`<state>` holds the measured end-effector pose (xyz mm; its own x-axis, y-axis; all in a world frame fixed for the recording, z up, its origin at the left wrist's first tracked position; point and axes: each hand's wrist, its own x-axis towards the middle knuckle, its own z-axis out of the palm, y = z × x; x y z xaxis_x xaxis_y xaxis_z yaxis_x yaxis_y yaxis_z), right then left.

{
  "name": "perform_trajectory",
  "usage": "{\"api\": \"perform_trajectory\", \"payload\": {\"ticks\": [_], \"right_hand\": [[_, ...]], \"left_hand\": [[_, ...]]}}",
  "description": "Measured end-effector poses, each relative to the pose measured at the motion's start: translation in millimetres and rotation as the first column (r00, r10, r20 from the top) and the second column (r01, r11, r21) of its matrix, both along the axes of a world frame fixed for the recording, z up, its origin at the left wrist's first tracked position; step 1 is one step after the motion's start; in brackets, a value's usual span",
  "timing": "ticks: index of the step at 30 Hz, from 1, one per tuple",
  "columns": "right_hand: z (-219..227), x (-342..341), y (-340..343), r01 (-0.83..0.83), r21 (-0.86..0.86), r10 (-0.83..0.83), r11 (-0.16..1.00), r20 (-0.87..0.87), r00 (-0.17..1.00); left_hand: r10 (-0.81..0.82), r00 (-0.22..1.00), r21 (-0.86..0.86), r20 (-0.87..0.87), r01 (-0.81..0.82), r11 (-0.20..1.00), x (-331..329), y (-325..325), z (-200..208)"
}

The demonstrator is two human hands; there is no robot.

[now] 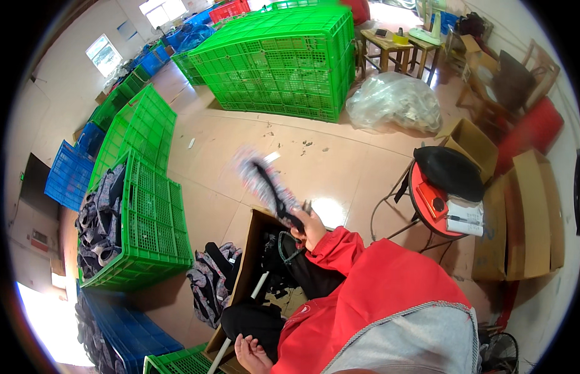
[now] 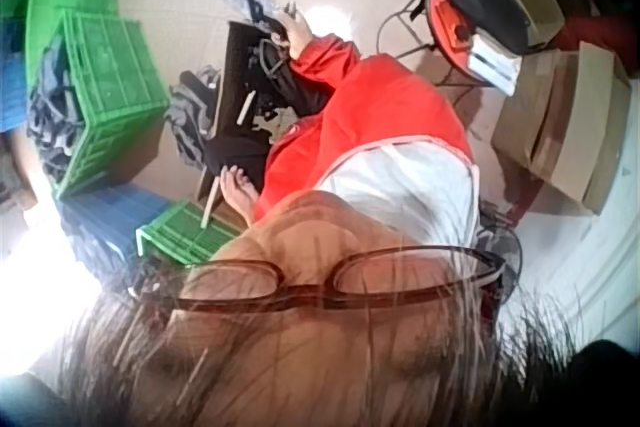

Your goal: The person sits on the floor in a workshop and uses scissors to trim loose threads and excess fabric from the edges of black slippers. They pick up slippers from a cardboard box, trim them, and place the finished items into a green plastic crate.

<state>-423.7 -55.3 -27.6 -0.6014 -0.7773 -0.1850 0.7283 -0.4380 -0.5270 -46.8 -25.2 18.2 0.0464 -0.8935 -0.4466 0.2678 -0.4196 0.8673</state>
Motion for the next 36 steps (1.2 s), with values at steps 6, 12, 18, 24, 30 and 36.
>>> {"api": "perform_trajectory", "payload": {"ticks": [6,12,18,24,30,36], "right_hand": [[1,3,-6,0.182,0.023,-0.183,0.983,0.134,0.974],[0,3,-3,0.226,0.064,-0.234,0.972,0.161,0.959],[-4,-80,18,0.557,0.150,-0.566,0.817,0.020,0.824],[1,-146,39,0.748,0.207,-0.773,0.630,0.074,0.630],[-2,-76,30,0.407,0.179,-0.409,0.896,-0.030,0.912],[26,-13,17,-0.139,0.172,0.180,0.975,-0.256,0.950]], "left_hand": [[-0.012,1.000,-0.012,-0.005,0.012,1.000,2,0,-3],[-0.024,1.000,-0.005,0.015,0.024,1.000,1,-1,-2],[-0.037,0.997,-0.008,0.062,0.037,0.999,-1,1,-2],[-0.161,0.908,-0.343,0.386,0.303,0.889,19,0,-37],[-0.015,0.993,0.000,0.118,0.015,1.000,-8,0,-8],[0.036,0.995,-0.014,-0.092,-0.037,0.999,16,1,-14]]}}
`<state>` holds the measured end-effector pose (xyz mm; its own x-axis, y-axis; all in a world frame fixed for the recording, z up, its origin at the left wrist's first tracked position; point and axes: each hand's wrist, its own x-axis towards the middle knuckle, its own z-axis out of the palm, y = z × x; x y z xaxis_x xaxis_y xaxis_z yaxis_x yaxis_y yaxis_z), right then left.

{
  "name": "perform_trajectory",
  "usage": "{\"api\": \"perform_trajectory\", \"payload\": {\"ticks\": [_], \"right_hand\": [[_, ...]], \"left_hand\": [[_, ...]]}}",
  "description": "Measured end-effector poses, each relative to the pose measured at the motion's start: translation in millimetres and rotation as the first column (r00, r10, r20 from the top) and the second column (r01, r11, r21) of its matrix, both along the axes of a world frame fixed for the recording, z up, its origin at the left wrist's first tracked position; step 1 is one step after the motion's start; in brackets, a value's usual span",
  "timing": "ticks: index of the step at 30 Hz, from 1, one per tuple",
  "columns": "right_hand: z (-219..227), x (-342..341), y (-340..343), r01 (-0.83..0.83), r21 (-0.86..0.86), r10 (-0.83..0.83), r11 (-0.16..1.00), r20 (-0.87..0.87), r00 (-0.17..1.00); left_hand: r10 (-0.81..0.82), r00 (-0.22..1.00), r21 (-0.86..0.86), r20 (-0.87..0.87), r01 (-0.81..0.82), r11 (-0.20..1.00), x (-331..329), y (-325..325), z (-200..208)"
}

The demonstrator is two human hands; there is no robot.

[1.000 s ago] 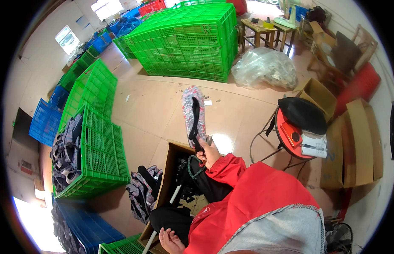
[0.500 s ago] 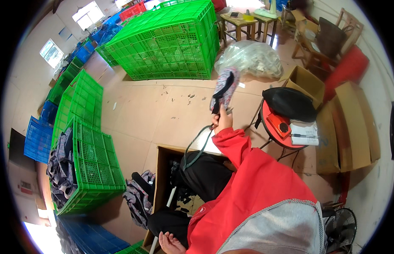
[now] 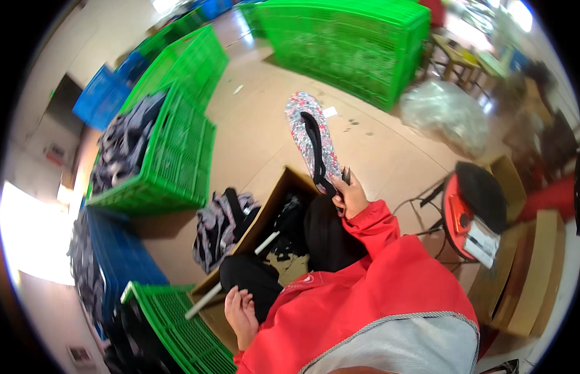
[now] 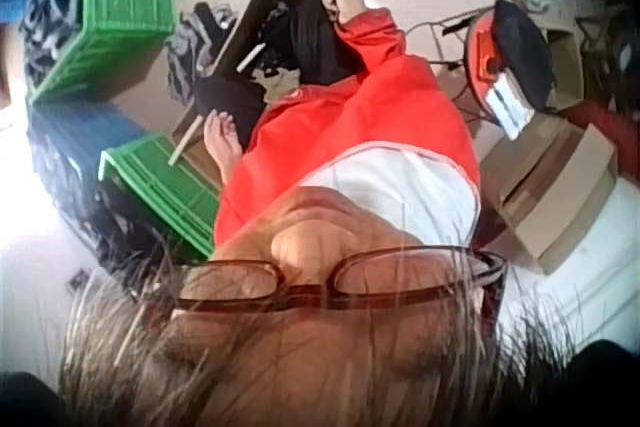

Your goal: The person sits on the floor in a workshop and uses scissors to trim loose threads and excess fabric from the edges of black slippers. They pick up slippers from a cardboard box, trim them, and place the finished items into a green plastic crate.

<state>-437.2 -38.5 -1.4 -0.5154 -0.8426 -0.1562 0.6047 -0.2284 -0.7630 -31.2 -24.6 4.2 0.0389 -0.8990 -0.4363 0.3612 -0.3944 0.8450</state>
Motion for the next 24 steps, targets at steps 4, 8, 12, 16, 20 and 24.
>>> {"api": "perform_trajectory", "payload": {"ticks": [4,8,12,16,20,24], "right_hand": [[11,18,0,-0.465,0.164,0.489,0.870,-0.165,0.856],[-5,63,-25,-0.832,0.141,0.749,0.536,-0.533,0.392],[1,136,-32,-0.927,0.268,0.786,0.261,-0.616,0.043],[-47,203,-25,-0.954,0.225,0.847,0.198,-0.529,0.052],[-80,226,-1,-0.852,0.184,0.836,0.490,-0.377,0.399],[-54,209,3,-0.927,0.151,0.935,0.345,0.030,0.353]], "left_hand": [[0.077,0.996,-0.132,0.038,-0.071,0.989,7,12,6],[0.239,0.861,-0.533,0.449,0.044,0.845,17,20,48],[0.148,0.502,-0.503,0.852,0.710,0.492,22,12,112],[-0.301,0.198,-0.071,0.933,0.919,0.387,17,9,110],[-0.235,0.149,-0.038,0.960,0.907,0.418,23,13,56],[-0.117,0.234,-0.108,0.965,0.763,0.637,30,14,44]]}}
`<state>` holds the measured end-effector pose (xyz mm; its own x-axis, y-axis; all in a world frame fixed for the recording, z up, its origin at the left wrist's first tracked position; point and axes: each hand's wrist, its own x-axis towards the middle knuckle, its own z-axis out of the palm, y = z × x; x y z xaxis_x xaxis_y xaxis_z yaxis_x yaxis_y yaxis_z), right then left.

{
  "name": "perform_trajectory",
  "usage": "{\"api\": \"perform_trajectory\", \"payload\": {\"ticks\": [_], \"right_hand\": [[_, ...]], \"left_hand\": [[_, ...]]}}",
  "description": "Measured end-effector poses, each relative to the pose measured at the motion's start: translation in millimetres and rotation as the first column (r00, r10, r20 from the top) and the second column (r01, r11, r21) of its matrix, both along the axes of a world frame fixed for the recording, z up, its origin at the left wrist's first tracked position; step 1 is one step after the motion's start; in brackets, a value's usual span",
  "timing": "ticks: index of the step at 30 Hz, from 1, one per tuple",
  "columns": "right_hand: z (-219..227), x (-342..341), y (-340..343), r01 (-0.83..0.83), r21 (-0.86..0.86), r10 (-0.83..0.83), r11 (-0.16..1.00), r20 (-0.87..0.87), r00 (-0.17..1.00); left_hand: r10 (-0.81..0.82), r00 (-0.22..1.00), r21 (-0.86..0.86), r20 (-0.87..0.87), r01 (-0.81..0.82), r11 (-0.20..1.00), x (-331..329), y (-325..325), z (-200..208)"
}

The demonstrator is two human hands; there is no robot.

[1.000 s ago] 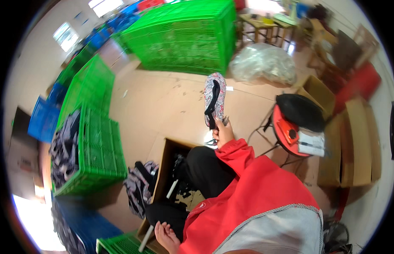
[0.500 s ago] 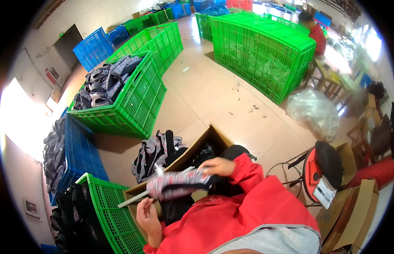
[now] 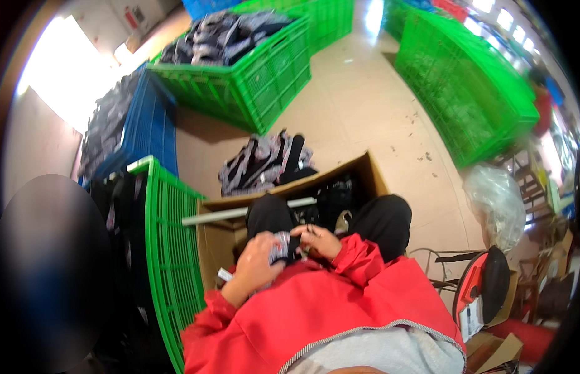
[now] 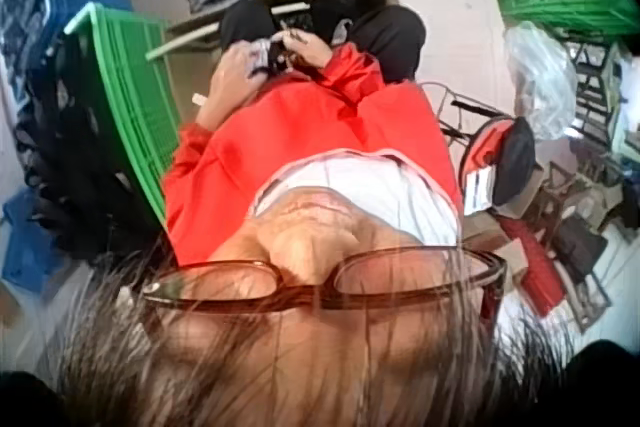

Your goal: The person sits on the floor in a workshop and uses scissors to trim loose threads and excess fabric from the edges of black slippers. They pick up slippers from a cardboard box, trim them, and place the finished items into a green plastic crate.

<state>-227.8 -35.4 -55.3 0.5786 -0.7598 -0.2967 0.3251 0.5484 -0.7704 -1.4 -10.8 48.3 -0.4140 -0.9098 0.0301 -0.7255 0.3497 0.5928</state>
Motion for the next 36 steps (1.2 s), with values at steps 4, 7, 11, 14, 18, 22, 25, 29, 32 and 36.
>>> {"api": "perform_trajectory", "payload": {"ticks": [4,7,11,14,18,22,25,29,32,36], "right_hand": [[6,-1,6,0.036,-0.083,-0.029,0.996,0.090,0.995],[4,1,9,0.081,-0.189,-0.090,0.979,-0.039,0.995],[-7,2,0,0.086,-0.236,-0.124,0.968,-0.149,0.981],[10,16,-1,0.282,-0.126,-0.277,0.951,0.056,0.959],[28,19,-9,0.236,-0.051,-0.237,0.970,-0.006,0.972],[33,26,-15,0.242,-0.062,-0.247,0.968,-0.082,0.966],[27,29,-20,0.246,-0.052,-0.249,0.968,-0.074,0.966],[39,34,-25,0.278,-0.015,-0.278,0.960,-0.037,0.960],[33,36,-28,0.310,-0.002,-0.309,0.951,-0.065,0.949],[38,31,-29,0.296,0.038,-0.289,0.954,-0.137,0.948]], "left_hand": [[0.152,0.986,-0.046,-0.069,-0.155,0.987,-7,-4,3],[0.170,0.985,0.002,-0.016,-0.170,0.985,-13,-4,5],[0.189,0.975,0.095,0.114,-0.200,0.975,-15,-2,16],[0.188,0.967,0.088,0.172,-0.205,0.975,-15,-3,16],[0.154,0.960,0.025,0.235,-0.164,0.986,-14,-6,16],[0.114,0.988,-0.098,0.102,-0.104,0.990,-10,-12,13],[0.065,0.998,-0.098,0.023,-0.062,0.993,-6,-20,7],[0.080,0.996,-0.066,-0.043,-0.083,0.994,-10,-22,-1],[0.095,0.993,-0.032,-0.076,-0.097,0.995,-16,-21,-3],[0.088,0.991,-0.027,-0.099,-0.091,0.995,-26,-16,-14]]}}
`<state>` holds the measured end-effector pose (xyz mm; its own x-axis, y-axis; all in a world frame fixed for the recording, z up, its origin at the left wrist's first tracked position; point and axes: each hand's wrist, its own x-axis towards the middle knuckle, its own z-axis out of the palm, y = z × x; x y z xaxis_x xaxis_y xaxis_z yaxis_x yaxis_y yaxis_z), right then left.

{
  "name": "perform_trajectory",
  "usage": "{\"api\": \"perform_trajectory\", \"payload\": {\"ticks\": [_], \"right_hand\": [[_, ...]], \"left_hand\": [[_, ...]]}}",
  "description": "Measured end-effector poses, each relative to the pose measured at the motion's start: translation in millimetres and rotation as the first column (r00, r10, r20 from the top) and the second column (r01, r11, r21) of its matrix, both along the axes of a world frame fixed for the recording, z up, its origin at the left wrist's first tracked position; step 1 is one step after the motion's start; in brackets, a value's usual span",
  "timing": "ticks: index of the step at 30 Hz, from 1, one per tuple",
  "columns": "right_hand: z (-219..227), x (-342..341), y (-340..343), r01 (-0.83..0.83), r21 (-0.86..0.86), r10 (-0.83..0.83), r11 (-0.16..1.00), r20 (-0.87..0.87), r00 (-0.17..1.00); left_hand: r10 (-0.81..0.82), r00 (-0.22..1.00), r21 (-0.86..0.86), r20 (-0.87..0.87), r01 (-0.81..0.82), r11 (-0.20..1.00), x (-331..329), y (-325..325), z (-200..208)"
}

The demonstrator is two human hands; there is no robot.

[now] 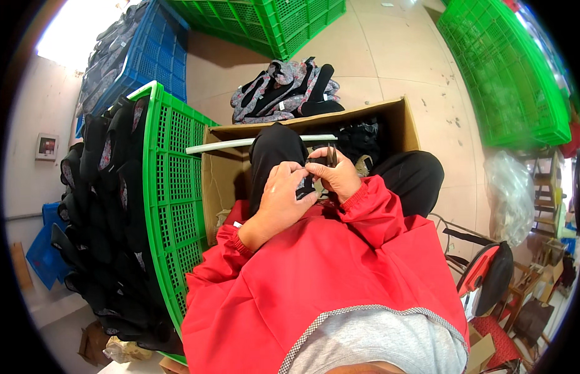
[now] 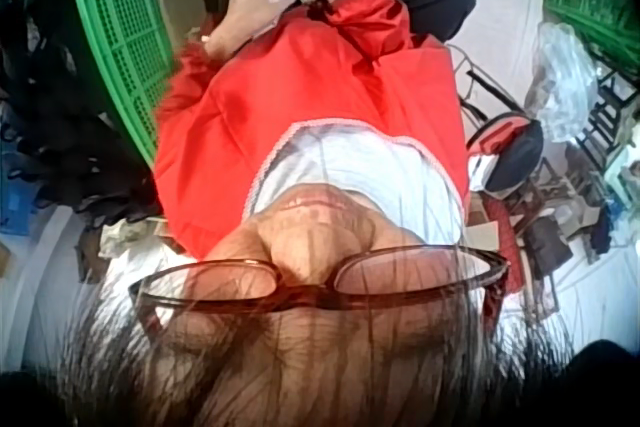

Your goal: The person sits on the floor in a workshop and uses scissors to trim loose threads and excess fabric from the edges of black slippers. They pick up slippers from a cardboard box, trim them, and place the finished items into a green plastic crate.

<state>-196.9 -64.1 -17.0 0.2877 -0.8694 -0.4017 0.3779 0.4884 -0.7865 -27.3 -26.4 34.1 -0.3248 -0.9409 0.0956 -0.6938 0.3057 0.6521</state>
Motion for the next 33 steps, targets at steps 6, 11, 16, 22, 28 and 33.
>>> {"api": "perform_trajectory", "payload": {"ticks": [6,11,16,22,28,33], "right_hand": [[8,-11,5,0.036,-0.135,-0.048,0.990,-0.088,0.995],[5,-13,7,0.009,-0.331,0.023,0.944,0.091,0.996],[12,-36,0,-0.091,-0.196,0.049,0.976,-0.208,0.977],[16,-82,9,-0.310,-0.147,0.298,0.939,-0.099,0.949],[-1,-86,25,-0.598,-0.156,0.519,0.786,-0.359,0.776],[-8,-83,19,-0.626,-0.230,0.532,0.745,-0.360,0.766]], "left_hand": [[0.079,0.988,-0.016,-0.135,-0.082,0.996,-9,5,-17],[0.080,0.978,-0.019,-0.193,-0.086,0.996,-8,-4,-24],[0.010,0.983,0.086,-0.182,0.006,0.996,-2,-14,-22],[0.070,0.984,0.448,-0.161,0.010,0.894,4,-30,-6],[0.041,0.993,0.454,-0.111,0.013,0.891,-3,-33,-8],[0.055,0.981,0.446,-0.185,0.034,0.894,-7,-31,-13]]}}
